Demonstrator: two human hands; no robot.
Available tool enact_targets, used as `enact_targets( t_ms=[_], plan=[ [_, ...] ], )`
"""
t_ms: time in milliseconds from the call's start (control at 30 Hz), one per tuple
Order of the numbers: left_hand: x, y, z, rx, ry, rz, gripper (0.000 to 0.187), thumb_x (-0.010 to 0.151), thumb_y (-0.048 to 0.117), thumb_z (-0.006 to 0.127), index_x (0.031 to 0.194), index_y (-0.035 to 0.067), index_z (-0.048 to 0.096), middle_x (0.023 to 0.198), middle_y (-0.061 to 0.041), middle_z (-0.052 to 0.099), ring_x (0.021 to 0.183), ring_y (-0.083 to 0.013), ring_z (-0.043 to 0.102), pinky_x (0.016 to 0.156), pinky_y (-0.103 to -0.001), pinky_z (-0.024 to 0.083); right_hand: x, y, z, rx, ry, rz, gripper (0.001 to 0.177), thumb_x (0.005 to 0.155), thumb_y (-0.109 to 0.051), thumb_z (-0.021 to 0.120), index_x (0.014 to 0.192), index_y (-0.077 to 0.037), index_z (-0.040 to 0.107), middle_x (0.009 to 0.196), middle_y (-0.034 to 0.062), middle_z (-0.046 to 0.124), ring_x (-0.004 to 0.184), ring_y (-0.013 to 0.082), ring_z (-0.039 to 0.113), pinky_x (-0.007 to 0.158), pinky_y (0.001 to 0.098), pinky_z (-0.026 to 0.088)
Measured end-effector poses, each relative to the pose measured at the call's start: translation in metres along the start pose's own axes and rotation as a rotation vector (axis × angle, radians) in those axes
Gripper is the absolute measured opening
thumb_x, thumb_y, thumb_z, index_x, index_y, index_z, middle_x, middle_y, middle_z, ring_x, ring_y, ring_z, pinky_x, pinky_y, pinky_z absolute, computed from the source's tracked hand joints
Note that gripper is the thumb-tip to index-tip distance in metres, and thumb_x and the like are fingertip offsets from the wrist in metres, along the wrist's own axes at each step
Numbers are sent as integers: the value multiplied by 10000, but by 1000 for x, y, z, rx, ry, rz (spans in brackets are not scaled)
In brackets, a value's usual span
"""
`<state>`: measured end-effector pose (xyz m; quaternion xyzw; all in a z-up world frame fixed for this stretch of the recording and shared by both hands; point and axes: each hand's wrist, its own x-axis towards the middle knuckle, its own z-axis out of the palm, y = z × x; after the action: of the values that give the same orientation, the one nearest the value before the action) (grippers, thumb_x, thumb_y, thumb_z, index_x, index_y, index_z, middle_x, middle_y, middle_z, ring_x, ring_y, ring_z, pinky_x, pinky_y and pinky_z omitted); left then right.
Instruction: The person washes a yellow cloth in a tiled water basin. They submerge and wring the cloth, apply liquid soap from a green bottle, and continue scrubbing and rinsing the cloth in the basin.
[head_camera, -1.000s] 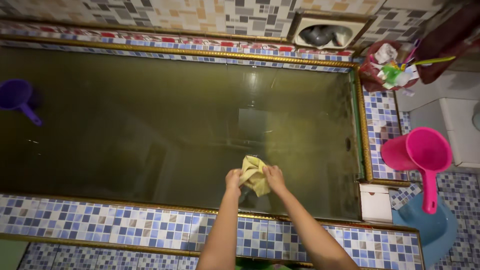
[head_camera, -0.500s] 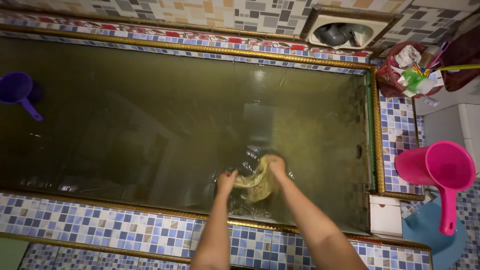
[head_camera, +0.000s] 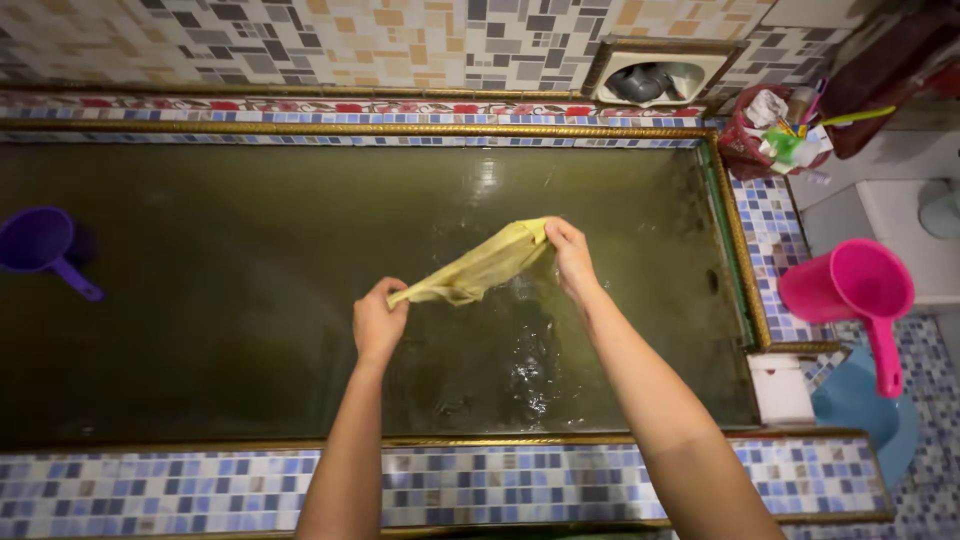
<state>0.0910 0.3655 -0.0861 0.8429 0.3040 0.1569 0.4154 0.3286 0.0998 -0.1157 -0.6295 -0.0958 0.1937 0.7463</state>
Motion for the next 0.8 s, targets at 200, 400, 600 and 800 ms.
enact_targets(
  t_ms=[200,400,600,800],
  plan=[
    [23,-15,-101,-35,45,291,264,832,99,688,1081,119,772,943,-153,741,851,-366,706,747,-441,561,-28,-34,77,-840,159,-527,220,1031,-190,605,1081,-22,736,1018,130,710,910,273,617,828,373,488],
    [3,-124,-109,-6,-128,242,209,798,150,738,989,91,796,998,-154,708,875,-355,703,787,-437,566,-103,36,116,-913,44,-372,193,999,-155,629,1115,-31,722,1142,140,707,999,308,688,868,385,543],
    [-21,-169,-73,262,-170,302,136,725,176,780,789,59,805,1052,-165,680,996,-367,654,845,-471,524,-151,109,129,-1450,-204,-173,463,913,-212,685,1350,-87,595,1337,174,590,1137,393,624,1002,460,518],
    [-38,-223,0,342,-345,221,212,860,168,666,1036,141,780,1083,-128,678,1017,-312,655,928,-450,517,-153,162,126,-1797,-438,196,725,863,-238,715,1512,-245,392,1573,112,382,1383,350,443,1123,562,372]
  ],
)
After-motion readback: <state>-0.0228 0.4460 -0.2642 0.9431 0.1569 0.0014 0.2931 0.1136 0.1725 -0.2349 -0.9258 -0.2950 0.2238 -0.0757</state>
